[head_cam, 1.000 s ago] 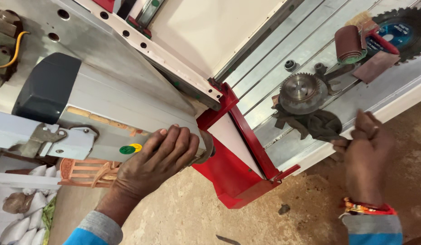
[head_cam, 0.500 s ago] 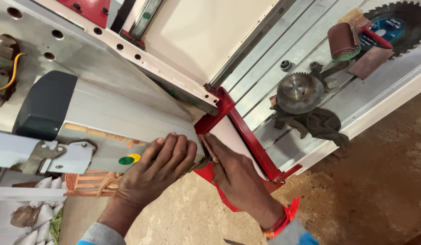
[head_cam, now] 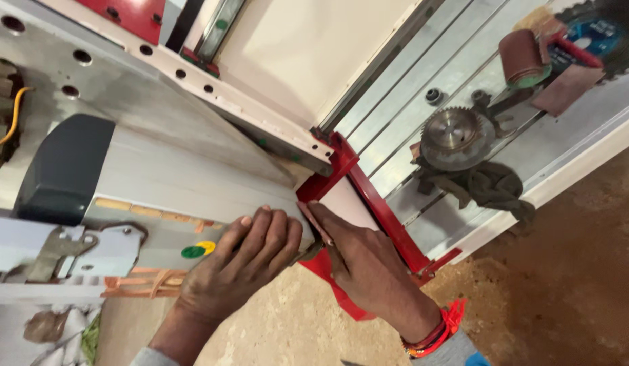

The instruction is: The person performs maintenance on a large industrial machine by adjusting sliding components, turning knobs, and handling small metal parts by hand.

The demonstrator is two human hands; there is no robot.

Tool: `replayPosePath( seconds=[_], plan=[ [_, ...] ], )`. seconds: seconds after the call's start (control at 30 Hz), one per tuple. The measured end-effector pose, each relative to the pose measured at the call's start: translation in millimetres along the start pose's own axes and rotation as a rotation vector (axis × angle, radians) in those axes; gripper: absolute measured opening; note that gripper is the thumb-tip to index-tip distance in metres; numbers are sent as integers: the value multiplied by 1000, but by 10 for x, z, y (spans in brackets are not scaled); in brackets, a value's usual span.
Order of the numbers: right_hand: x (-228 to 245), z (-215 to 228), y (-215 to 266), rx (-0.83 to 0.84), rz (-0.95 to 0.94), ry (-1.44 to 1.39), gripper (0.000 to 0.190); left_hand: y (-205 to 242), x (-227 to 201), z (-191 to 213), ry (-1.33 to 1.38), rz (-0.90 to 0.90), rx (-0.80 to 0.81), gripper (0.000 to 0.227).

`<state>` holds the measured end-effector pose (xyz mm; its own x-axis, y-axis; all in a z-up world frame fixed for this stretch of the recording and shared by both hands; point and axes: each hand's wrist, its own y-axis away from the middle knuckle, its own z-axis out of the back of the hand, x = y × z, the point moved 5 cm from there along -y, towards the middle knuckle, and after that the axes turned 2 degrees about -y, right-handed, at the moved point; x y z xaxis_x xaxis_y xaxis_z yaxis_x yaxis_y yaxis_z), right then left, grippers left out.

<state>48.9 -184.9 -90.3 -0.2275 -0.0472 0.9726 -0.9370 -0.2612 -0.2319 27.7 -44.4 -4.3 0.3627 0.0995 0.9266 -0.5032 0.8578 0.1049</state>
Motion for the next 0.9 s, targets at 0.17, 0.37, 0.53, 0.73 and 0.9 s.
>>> replayPosePath(
  seconds=[0.17,0.37,0.53,0.73,0.9],
  plan=[
    [-32,-35,41,-26,-56,200,69,-3,-3,8,-16,-3,-7,38],
    [-23,121,-200,-27,47,56,55,45,-47,-52,-20,13,-12,35],
    [-3,187,-244,86,60,252,66,-5,-39,-85,-63,11,-73,33],
    [-116,238,-329,96,327,234,54,17,-46,-54,-16,-22,-37,38],
    [-293,1,-576,307,178,259,24,189,-130,-10,7,-77,69,38]
  ],
)
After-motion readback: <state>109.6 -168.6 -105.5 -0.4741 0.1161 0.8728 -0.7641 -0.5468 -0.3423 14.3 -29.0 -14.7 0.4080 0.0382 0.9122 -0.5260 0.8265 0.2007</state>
